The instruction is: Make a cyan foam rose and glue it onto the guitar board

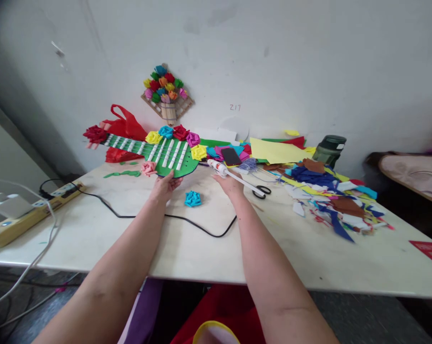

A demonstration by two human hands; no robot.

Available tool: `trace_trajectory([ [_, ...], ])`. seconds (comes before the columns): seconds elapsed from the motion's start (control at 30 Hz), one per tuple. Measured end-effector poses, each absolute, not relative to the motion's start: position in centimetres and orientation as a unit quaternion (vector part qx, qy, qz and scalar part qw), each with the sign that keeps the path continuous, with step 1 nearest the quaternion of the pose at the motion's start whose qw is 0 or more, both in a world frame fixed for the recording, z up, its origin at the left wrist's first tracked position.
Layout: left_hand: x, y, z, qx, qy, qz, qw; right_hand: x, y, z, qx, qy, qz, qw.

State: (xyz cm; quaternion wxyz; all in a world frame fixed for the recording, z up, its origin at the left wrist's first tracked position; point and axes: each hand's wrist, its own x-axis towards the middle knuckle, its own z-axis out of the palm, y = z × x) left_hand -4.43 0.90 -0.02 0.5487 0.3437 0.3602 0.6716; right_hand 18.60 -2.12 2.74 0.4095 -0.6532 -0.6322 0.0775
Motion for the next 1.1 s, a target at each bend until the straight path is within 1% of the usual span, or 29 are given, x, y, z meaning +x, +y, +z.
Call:
trace_trajectory([
  [0.17,-4.9,1.1,0.1,0.327,0.358,0.692,0.535,18.7,-2.3,2.4,-0.660,-0.628,0.055,0.409],
  [0.33,-5.0,1.2,0.1,0.324,0.351,0.701,0.529,18.5,-2.5,2.2,-0.648,-0.633,0.068,0.418],
  [0.43,-4.9,1.0,0.3,0.324,0.353,0.702,0.527,18.6,-2.4,2.2,-0.649,-0.641,0.073,0.403],
  [0.6,-4.7,0.7,0.7,0.320,0.358,0.703,0.525,19.0,-2.6,2.3,-0.673,-0.658,0.055,0.334],
  [0.77,-4.7,0.6,0.7,0.327,0.351,0.702,0.526,19.1,-2.6,2.1,-0.682,-0.701,0.007,0.207],
  [0.87,-4.6,0.6,0.6,0.332,0.349,0.701,0.526,18.8,-2.2,1.6,-0.685,-0.714,0.013,0.146],
  [1.0,-4.6,0.7,0.5,0.343,0.347,0.699,0.522,18.4,-1.8,1.1,-0.673,-0.732,0.021,0.107],
  [1.1,-4.5,0.7,0.3,0.348,0.348,0.694,0.525,18.1,-1.7,1.1,-0.673,-0.734,0.005,0.085],
])
